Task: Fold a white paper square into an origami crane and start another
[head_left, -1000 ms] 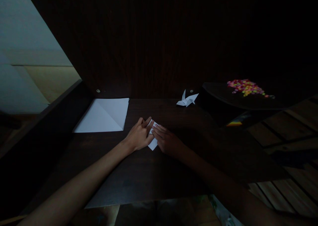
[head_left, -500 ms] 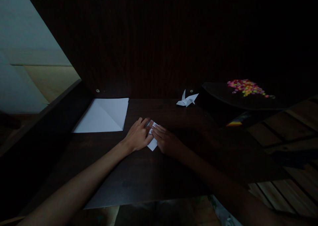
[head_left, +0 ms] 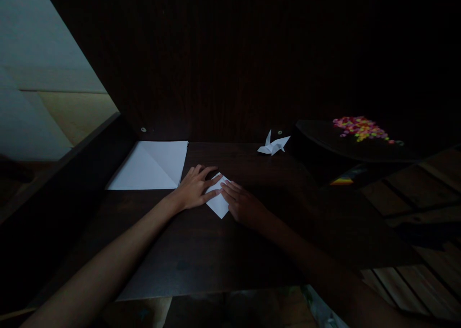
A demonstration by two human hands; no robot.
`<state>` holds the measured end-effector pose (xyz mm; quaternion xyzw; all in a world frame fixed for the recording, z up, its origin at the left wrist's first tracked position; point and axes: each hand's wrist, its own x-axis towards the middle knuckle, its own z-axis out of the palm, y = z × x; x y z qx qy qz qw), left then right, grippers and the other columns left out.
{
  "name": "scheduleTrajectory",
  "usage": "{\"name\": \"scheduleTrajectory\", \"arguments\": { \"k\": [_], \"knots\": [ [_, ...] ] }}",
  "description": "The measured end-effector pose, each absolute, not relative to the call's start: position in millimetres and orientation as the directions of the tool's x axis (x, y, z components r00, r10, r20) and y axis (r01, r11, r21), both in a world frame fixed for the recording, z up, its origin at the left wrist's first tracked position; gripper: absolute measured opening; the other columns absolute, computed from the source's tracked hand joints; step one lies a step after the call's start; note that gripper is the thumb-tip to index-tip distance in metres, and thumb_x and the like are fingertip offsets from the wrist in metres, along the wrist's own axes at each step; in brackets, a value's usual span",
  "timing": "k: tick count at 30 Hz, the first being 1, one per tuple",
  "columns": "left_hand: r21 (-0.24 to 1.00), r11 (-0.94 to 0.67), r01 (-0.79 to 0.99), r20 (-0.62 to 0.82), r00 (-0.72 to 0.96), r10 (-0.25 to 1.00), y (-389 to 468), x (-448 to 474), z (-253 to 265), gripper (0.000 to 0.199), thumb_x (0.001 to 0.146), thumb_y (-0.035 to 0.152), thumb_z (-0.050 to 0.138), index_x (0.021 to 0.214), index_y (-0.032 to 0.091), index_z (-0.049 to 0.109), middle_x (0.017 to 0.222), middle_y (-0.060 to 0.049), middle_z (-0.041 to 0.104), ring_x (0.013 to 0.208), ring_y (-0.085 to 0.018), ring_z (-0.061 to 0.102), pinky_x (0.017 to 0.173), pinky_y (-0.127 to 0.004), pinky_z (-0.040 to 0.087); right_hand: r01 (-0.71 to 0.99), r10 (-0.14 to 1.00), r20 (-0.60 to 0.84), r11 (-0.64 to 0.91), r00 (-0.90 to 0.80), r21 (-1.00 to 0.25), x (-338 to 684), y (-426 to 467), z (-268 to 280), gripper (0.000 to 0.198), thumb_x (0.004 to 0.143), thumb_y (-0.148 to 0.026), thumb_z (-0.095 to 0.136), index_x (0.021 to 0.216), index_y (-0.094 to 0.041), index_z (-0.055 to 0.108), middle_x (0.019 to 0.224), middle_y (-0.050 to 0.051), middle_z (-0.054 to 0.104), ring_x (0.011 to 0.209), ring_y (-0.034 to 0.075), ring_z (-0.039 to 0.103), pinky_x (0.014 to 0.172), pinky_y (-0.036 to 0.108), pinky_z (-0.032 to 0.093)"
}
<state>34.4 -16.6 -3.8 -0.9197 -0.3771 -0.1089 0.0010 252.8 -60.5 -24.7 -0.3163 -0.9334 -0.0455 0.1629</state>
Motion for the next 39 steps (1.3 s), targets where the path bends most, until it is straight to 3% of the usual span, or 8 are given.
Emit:
{"name": "scheduleTrajectory", "arguments": {
  "k": [33,39],
  "knots": [
    [0.017,-0.694,0.720,0.194,0.679,0.708,-17.6,37.5,1.3,0.064,0.093,0.061,0.035,0.139,0.019,0.049,0.147,-0.014,0.041,0.119,-0.037,0.042,0.094,-0.053,0.037,0.609,0.597,0.304,0.790,-0.743,-0.064,252.2,-60.3,-25.9,0.042,0.087,-0.005,0.042,0.126,0.002,0.057,0.136,0.024,0.054,0.134,0.030,0.044,0.114,0.048,0.038],
    [0.048,-0.690,0.722,0.218,0.667,0.713,-18.3,37.9,1.9,0.068,0.093,0.060,0.038,0.146,0.017,0.039,0.149,-0.015,0.039,0.121,-0.036,0.040,0.096,-0.052,0.037,0.619,0.602,0.308,0.784,-0.737,-0.052,252.0,-60.5,-26.5,0.042,0.086,-0.005,0.043,0.126,0.000,0.057,0.136,0.023,0.055,0.133,0.030,0.046,0.114,0.047,0.038]
  ]
}}
